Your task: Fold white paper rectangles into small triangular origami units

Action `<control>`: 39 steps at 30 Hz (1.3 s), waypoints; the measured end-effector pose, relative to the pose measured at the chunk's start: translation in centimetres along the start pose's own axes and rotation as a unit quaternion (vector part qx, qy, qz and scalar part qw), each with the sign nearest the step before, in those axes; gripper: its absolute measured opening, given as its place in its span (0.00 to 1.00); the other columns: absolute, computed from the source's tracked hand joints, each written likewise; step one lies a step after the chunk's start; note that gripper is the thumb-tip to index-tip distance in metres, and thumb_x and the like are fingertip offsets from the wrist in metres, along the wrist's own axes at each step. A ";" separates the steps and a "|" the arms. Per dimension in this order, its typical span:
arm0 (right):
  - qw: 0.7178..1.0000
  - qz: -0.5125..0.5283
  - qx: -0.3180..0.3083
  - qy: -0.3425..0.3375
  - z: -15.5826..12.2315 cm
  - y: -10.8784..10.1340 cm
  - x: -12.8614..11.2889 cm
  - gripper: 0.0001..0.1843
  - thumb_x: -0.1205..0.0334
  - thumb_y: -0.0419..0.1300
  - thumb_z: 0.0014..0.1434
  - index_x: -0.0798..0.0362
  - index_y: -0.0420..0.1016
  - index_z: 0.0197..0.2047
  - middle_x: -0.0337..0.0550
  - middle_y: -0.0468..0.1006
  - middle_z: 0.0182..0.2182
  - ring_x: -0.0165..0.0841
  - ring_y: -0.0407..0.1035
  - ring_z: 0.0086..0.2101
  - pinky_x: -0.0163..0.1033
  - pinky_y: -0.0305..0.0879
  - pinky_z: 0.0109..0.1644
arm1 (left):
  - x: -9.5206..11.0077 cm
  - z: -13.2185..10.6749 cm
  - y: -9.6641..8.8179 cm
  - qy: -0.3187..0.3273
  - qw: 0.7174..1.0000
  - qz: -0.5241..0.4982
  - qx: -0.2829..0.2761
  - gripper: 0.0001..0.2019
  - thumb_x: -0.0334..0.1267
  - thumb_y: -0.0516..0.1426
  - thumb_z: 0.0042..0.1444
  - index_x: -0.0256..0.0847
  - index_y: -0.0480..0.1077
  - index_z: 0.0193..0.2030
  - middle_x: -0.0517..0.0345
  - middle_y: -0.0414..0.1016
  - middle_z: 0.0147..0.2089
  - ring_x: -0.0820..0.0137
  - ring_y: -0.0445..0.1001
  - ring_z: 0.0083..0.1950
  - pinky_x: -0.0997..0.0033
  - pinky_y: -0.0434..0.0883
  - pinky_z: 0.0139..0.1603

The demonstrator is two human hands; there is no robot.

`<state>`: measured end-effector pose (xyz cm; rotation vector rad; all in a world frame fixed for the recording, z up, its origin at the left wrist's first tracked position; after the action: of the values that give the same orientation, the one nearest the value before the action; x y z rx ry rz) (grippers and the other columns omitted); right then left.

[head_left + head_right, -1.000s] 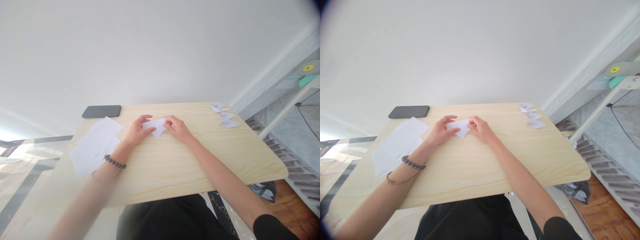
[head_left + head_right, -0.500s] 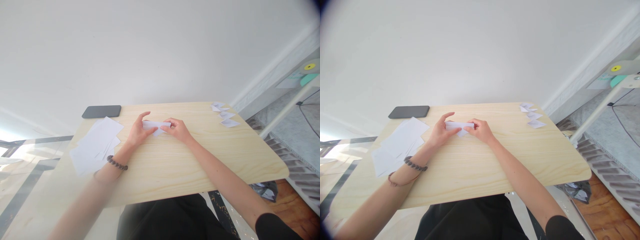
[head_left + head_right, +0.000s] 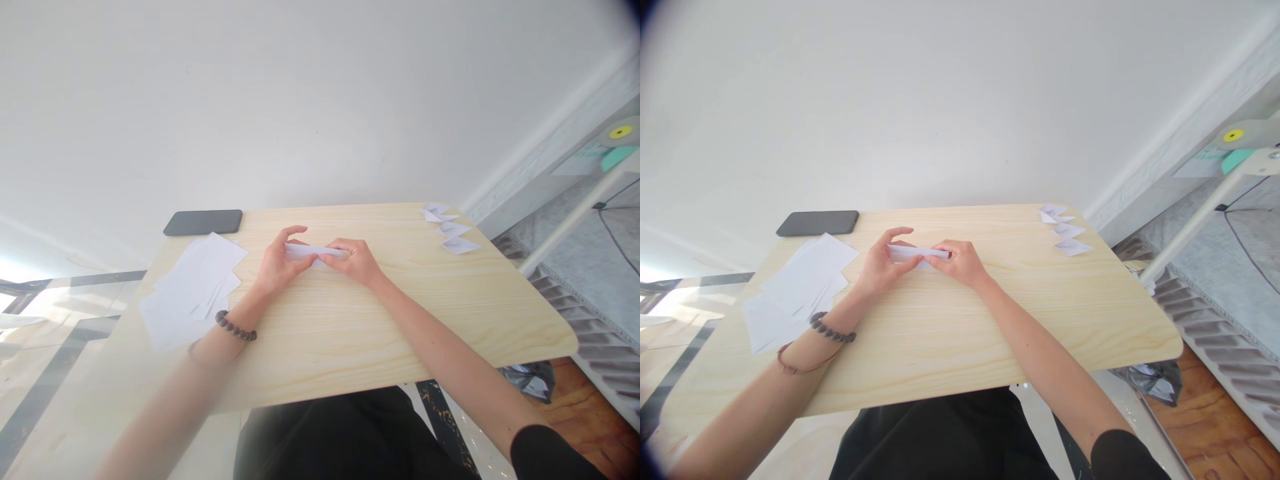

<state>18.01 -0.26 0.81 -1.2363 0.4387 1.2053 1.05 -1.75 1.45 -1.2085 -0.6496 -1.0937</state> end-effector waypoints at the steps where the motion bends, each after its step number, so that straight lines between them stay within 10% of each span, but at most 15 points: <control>1: 1.000 0.001 0.001 -0.002 0.0 0.0 -0.1 0.10 0.55 0.59 0.48 0.54 0.72 0.26 0.39 0.74 0.25 0.29 0.65 0.28 0.34 0.59 0.32 | 0.0 0.0 0.0 0.002 1.000 0.002 -0.001 0.28 0.44 0.60 0.46 0.41 0.60 0.54 0.55 0.74 0.37 0.69 0.73 0.34 0.68 0.69 0.38; 20: 0.999 -0.019 -0.026 0.024 0.4 -2.1 1.0 0.14 0.51 0.59 0.48 0.55 0.73 0.24 0.38 0.72 0.23 0.28 0.63 0.26 0.33 0.56 0.28 | -0.5 0.4 -0.2 0.018 0.998 0.060 0.003 0.20 0.42 0.58 0.47 0.42 0.67 0.48 0.60 0.71 0.31 0.71 0.69 0.35 0.72 0.67 0.39; 39: 0.994 -0.001 -0.067 0.085 0.5 -3.2 3.2 0.18 0.48 0.59 0.46 0.57 0.74 0.26 0.38 0.68 0.21 0.26 0.59 0.23 0.33 0.52 0.25 | -0.6 0.1 -0.3 -0.013 0.985 0.114 -0.126 0.25 0.40 0.51 0.53 0.41 0.58 0.59 0.60 0.75 0.36 0.79 0.59 0.22 0.76 0.62 0.30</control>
<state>21.81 2.10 -0.03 -1.4617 0.4882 1.1456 0.53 -1.46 1.07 -1.4780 -0.3873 -0.9865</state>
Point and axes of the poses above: each hand's wrist, its own z-axis towards the middle knuckle, its own y-axis out of the palm, x = y × z, the point moved 3 cm from there along z, towards the middle knuckle
